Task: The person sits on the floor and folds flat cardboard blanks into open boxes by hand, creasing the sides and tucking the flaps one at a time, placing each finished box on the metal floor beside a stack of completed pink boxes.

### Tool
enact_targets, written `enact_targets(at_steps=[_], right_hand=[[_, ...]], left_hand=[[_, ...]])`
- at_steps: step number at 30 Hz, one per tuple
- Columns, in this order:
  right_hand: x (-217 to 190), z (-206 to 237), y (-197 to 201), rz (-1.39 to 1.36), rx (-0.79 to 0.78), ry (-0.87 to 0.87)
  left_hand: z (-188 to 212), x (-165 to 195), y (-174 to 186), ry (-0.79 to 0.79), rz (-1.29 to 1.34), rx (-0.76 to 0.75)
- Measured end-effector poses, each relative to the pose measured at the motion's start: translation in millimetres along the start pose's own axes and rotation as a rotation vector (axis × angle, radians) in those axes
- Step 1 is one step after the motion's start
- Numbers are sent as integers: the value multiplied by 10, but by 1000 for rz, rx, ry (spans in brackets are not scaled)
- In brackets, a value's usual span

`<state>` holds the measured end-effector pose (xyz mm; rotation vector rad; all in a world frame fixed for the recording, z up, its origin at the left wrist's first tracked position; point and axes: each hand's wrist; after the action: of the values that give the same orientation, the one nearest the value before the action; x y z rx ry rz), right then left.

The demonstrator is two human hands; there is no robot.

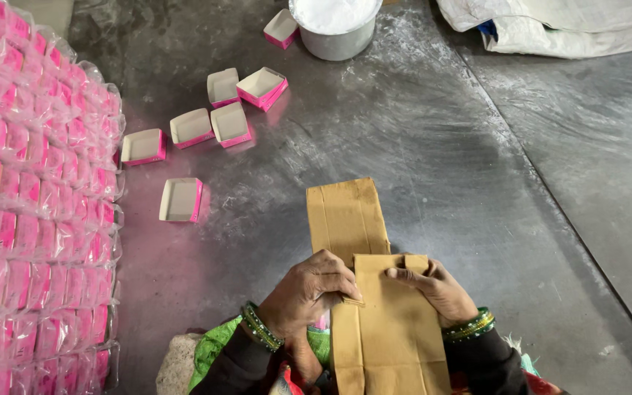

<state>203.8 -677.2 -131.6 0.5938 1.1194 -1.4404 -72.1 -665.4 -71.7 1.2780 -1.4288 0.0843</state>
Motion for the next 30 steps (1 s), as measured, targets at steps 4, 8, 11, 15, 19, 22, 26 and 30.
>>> enact_targets(at_steps=[4, 8, 11, 15, 19, 22, 26, 30], right_hand=[[14, -42, -21, 4, 69, 38], [-105, 15, -63, 247, 68, 192], [-207, 93, -123, 716, 219, 487], [-203, 136, -292, 1151, 309, 871], [-23, 204, -559, 1354, 473, 896], [69, 181, -740, 1336, 638, 1150], [33, 47, -689, 1156, 649, 1033], [126, 3, -406, 244, 362, 428]], left_hand=[[-64, 52, -64, 476, 445, 186], [-77, 74, -175, 568, 550, 232], [-32, 103, -199, 569, 161, 193], [-32, 134, -255, 407, 43, 279], [-37, 112, -295, 731, 167, 287], [-26, 60, -290, 689, 246, 405], [-27, -49, -265, 746, 275, 463], [45, -178, -222, 636, 459, 556]])
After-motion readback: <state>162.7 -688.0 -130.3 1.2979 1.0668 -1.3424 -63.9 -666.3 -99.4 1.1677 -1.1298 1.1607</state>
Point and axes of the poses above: each hand's wrist, its own z-axis away from the middle knuckle, its own y-axis out of the back of the hand, x = y × z, and after that the axes turned 4 degrees about z, right-handed
